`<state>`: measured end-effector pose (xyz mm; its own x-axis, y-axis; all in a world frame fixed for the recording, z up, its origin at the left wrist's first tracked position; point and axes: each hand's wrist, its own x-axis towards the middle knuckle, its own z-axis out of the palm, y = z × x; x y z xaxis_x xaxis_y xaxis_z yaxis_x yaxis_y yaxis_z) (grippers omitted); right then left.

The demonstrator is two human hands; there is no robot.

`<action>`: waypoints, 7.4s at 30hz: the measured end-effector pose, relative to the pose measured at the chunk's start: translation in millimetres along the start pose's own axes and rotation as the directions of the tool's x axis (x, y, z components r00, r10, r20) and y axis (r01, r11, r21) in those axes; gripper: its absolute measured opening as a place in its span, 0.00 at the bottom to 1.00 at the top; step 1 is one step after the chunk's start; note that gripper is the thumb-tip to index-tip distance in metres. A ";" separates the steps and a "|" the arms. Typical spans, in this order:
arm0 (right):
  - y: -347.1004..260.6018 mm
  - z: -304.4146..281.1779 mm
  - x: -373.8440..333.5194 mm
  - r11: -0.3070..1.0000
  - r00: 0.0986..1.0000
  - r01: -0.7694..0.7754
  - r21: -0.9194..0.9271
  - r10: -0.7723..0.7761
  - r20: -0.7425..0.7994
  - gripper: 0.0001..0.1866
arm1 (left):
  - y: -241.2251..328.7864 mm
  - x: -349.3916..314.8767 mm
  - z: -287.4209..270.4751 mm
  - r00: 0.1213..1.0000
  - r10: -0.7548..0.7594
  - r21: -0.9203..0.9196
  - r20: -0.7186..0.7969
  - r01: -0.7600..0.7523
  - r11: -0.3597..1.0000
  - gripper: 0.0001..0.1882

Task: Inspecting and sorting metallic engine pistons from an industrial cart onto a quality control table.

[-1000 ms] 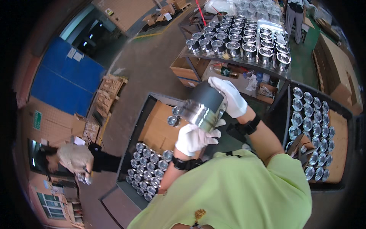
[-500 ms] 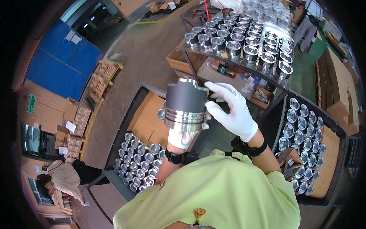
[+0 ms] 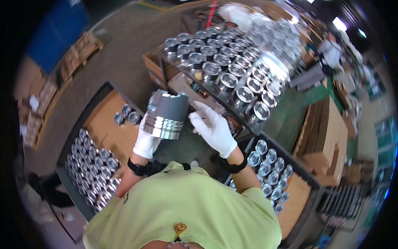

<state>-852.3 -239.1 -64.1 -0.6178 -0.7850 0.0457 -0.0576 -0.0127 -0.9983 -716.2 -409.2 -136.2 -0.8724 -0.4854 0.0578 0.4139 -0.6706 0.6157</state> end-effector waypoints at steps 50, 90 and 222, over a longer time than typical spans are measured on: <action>29.2 -11.9 168.7 0.841 0.944 -0.094 0.533 -0.094 0.316 0.21 | 52.0 92.6 21.7 0.990 0.116 0.153 -0.080 -0.103 0.983 0.32; -47.1 -1.5 227.0 0.894 0.964 -0.052 -0.446 0.162 0.212 0.22 | 83.7 175.1 -39.5 0.829 -0.551 0.167 0.094 0.533 0.830 0.39; 105.4 -159.1 625.2 -0.132 0.970 0.214 -0.968 0.149 0.194 0.23 | 67.1 3.2 -160.1 0.331 0.091 0.105 -0.939 0.024 0.994 0.16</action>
<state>-1369.4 -632.6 -134.8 -0.4559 -0.8829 -0.1122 -0.8834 0.4336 0.1774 -649.6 -545.6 -220.5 -0.0065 -0.7487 -0.6629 0.3631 -0.6195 0.6960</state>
